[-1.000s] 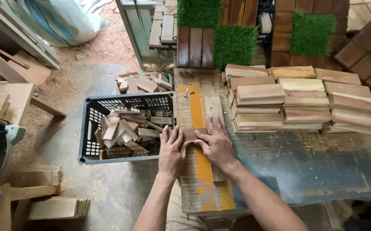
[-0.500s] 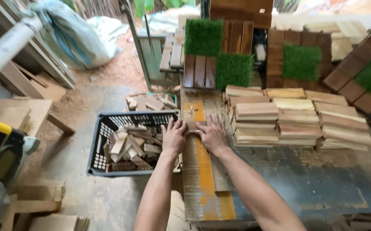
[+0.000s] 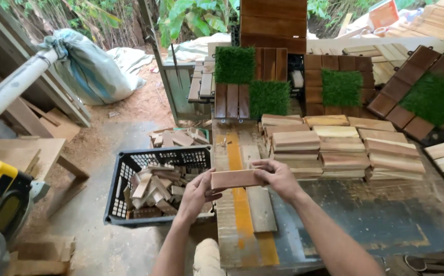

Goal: Sorting and stacking small wooden planks on a workbench in a woodworking shop.

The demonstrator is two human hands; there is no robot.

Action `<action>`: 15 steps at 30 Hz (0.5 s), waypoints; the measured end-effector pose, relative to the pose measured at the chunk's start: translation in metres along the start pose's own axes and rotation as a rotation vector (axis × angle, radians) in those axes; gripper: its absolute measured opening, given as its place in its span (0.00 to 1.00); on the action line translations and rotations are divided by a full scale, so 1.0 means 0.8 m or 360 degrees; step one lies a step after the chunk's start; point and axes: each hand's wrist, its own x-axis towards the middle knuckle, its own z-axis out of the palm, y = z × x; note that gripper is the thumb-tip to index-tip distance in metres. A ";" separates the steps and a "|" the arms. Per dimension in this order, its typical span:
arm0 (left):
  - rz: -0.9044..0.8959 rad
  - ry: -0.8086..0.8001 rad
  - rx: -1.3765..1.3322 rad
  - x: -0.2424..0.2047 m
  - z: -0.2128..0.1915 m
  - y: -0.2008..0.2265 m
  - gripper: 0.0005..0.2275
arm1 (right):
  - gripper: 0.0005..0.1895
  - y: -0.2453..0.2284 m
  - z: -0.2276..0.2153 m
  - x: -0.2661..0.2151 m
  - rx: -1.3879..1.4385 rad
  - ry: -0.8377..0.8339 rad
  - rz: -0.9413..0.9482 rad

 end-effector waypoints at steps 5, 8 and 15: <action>0.0055 -0.0060 -0.0233 -0.033 -0.003 -0.023 0.23 | 0.17 0.082 -0.021 0.026 0.0298 0.0013 0.0022; 0.0211 -0.0123 -0.0270 -0.054 -0.009 -0.027 0.23 | 0.16 0.085 -0.015 0.015 0.0397 0.0018 0.0042; 0.0689 -0.0141 0.0413 -0.074 -0.014 -0.014 0.28 | 0.12 0.029 0.018 -0.028 0.0376 0.0009 0.0163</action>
